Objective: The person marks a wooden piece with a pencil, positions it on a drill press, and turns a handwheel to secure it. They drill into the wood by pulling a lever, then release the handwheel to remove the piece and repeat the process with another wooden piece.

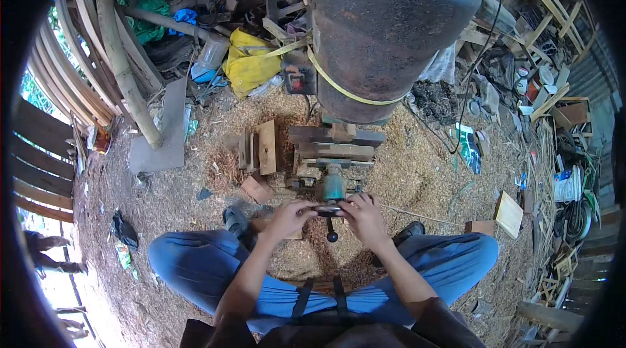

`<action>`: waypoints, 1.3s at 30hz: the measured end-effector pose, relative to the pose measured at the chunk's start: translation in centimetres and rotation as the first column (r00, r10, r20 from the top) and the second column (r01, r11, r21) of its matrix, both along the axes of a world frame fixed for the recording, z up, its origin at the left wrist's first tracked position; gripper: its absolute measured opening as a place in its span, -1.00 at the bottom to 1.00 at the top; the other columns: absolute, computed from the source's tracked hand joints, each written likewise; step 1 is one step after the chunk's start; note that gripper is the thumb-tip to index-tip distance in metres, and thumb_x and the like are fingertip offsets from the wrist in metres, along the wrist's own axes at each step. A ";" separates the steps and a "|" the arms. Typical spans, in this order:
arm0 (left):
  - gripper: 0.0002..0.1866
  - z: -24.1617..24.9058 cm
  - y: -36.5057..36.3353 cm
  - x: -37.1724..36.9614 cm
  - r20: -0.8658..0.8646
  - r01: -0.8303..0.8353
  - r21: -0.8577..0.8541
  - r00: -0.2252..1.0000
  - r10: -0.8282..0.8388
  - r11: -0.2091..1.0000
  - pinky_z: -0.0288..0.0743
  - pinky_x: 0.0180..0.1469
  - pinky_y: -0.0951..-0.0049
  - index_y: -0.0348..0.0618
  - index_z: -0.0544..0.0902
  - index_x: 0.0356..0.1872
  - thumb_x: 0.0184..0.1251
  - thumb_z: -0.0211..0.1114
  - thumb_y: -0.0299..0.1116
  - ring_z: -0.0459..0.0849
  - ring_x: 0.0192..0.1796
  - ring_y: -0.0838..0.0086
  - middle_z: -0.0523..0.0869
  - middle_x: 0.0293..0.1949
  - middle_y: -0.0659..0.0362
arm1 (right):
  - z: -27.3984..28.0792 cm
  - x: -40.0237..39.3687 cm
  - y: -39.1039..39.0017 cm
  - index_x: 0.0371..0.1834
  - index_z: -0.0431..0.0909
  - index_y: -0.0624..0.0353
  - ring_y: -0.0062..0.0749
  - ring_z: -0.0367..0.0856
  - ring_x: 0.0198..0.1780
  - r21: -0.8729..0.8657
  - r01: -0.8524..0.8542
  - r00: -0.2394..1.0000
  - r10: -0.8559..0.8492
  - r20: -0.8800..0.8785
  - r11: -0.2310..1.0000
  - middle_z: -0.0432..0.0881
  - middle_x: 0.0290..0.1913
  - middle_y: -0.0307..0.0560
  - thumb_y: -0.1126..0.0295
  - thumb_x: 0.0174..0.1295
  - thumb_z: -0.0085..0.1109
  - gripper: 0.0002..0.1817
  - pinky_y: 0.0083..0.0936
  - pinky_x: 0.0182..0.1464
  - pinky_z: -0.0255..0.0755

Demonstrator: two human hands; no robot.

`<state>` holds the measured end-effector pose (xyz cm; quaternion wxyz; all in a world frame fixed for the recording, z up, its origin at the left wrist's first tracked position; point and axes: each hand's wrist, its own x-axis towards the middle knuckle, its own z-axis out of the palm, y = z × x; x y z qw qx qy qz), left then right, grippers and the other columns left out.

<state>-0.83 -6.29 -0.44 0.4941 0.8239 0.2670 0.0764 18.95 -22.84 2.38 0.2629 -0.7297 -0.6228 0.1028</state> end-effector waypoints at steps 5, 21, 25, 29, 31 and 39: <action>-0.57 2.0 0.5 -0.7 0.039 0.056 0.044 0.998 -0.058 0.997 0.41 0.40 0.16 -0.14 0.69 0.20 0.30 0.40 -0.38 0.62 0.31 0.07 0.73 0.16 -0.05 | 0.9 -1.4 2.1 0.13 0.66 0.12 0.05 0.57 0.13 0.161 0.067 0.994 -0.052 -0.092 0.985 0.64 0.10 0.04 0.23 0.37 0.30 -0.67 -0.10 0.25 0.39; -0.48 -1.4 5.1 7.6 0.059 -0.237 0.665 0.962 0.267 0.708 0.36 0.48 0.11 -0.27 0.48 0.42 0.45 0.11 -0.42 0.53 0.41 0.06 0.41 0.51 -0.08 | -5.7 8.1 6.7 0.45 0.35 0.48 0.24 0.43 0.46 0.165 0.482 0.813 -0.368 -0.452 0.861 0.46 0.41 0.45 0.38 0.46 0.09 -0.44 -0.20 0.47 0.32; -0.43 -1.9 4.7 7.7 0.106 -0.290 0.638 0.951 0.291 0.714 0.34 0.50 0.09 -0.26 0.48 0.43 0.36 0.15 -0.47 0.51 0.42 0.06 0.43 0.49 -0.09 | -5.5 9.3 6.1 0.52 0.26 0.45 0.13 0.46 0.46 0.121 0.396 0.823 -0.293 -0.487 0.910 0.45 0.43 0.42 0.35 0.45 0.13 -0.36 -0.27 0.46 0.32; -0.38 -1.8 4.4 7.3 0.100 -0.283 0.607 0.954 0.282 0.743 0.32 0.52 0.07 -0.27 0.45 0.45 0.30 0.17 -0.51 0.49 0.42 -0.03 0.41 0.51 -0.09 | -4.8 9.0 5.6 0.53 0.24 0.48 0.13 0.47 0.46 0.155 0.347 0.859 -0.247 -0.448 0.925 0.46 0.42 0.42 0.33 0.44 0.16 -0.33 -0.27 0.46 0.31; -0.37 -2.0 4.4 7.2 0.098 -0.285 0.610 0.953 0.287 0.739 0.32 0.52 0.07 -0.27 0.45 0.45 0.29 0.17 -0.51 0.48 0.42 -0.04 0.39 0.52 -0.09 | -4.8 9.3 5.7 0.54 0.21 0.49 0.16 0.48 0.44 0.149 0.327 0.822 -0.203 -0.533 0.933 0.45 0.41 0.45 0.31 0.43 0.19 -0.29 -0.28 0.45 0.33; -0.30 -1.7 4.1 7.5 0.079 -0.279 0.606 0.953 0.292 0.745 0.24 0.57 0.06 -0.27 0.38 0.49 0.24 0.21 -0.50 0.43 0.47 0.00 0.33 0.55 -0.10 | -4.5 9.2 5.5 0.57 0.16 0.46 0.26 0.50 0.39 0.112 0.315 0.878 -0.245 -0.411 0.942 0.48 0.37 0.49 0.27 0.36 0.27 -0.19 -0.21 0.39 0.40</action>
